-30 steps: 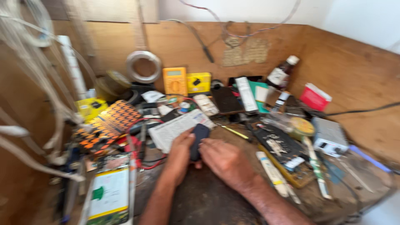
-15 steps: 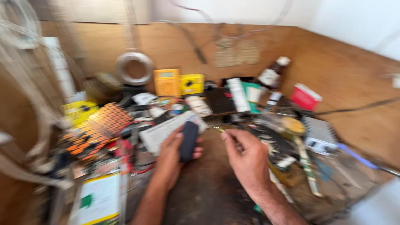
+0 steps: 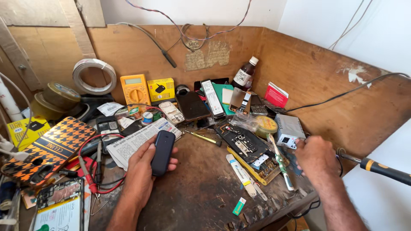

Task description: The person disassembles a small mobile phone by removing the back cover and battery. They then reassemble the phone by placing the battery back and snapping the cover on.

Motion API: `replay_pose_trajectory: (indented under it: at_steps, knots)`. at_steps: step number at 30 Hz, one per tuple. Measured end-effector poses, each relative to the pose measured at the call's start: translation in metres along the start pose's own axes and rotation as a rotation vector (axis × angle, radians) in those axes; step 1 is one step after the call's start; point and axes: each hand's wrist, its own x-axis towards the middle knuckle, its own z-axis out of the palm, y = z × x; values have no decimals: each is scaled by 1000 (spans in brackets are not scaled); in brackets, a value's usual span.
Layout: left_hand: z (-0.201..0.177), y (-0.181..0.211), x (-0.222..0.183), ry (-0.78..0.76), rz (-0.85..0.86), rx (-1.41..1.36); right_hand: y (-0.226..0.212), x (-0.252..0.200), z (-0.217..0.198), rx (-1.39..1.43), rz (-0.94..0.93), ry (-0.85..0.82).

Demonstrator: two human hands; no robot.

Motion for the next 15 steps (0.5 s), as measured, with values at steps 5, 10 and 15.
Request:
replay_pose_trajectory:
  at_steps: [5,10,15]
  knots:
    - [2,1,0,15,-30,16,19,10,25,-52,-137,171]
    - [3,2,-1,12,-30,35,29,11,35,-23,-265,350]
    - [5,4,-2,34,-35,61,30,6,31,79,-176,285]
